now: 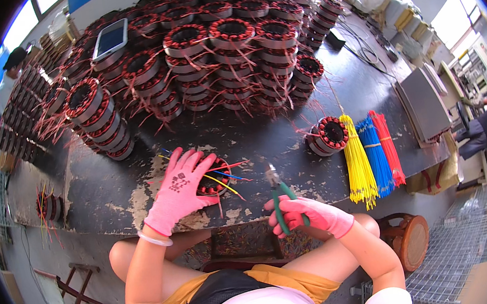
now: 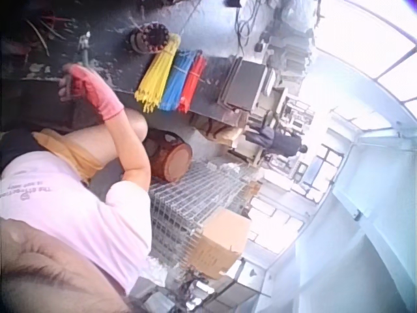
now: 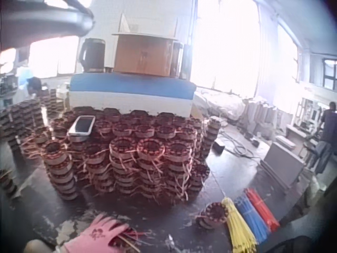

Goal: The person twists wires together on a motor stator by hand and then uses a pair of side cutters to trim the excess wire.

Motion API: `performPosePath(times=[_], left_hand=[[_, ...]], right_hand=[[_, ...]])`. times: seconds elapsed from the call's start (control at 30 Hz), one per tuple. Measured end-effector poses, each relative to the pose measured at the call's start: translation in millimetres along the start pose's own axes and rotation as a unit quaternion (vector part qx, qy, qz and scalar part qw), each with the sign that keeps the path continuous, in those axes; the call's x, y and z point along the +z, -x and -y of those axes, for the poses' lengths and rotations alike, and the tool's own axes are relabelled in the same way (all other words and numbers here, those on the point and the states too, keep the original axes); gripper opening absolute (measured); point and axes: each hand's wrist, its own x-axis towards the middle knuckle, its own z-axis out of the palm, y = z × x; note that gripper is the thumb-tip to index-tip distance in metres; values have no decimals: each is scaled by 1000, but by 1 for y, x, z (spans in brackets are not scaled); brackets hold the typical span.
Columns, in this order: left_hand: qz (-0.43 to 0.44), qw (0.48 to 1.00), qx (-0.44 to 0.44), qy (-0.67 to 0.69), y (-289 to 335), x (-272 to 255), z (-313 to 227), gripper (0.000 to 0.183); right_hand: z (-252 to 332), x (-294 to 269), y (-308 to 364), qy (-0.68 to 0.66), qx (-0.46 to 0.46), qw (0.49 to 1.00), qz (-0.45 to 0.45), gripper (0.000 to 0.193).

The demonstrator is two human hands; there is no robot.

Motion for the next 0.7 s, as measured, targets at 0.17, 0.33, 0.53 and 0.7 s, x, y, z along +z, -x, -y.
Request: performPosePath(times=[0.17,0.33,0.53,0.7], left_hand=[[30,999,14,6,-7,-8,3,96],[30,999,14,11,-6,-8,5,97],[24,999,17,16,-6,-8,6,96],[13,1000,23,3,-8,-7,5,95]], right_hand=[[11,2,-22,77,53,995,37,55],[12,6,-33,87,44,995,27,57],[17,17,-35,91,14,996,-18,58],[9,7,-50,103,1,993,-62,57]])
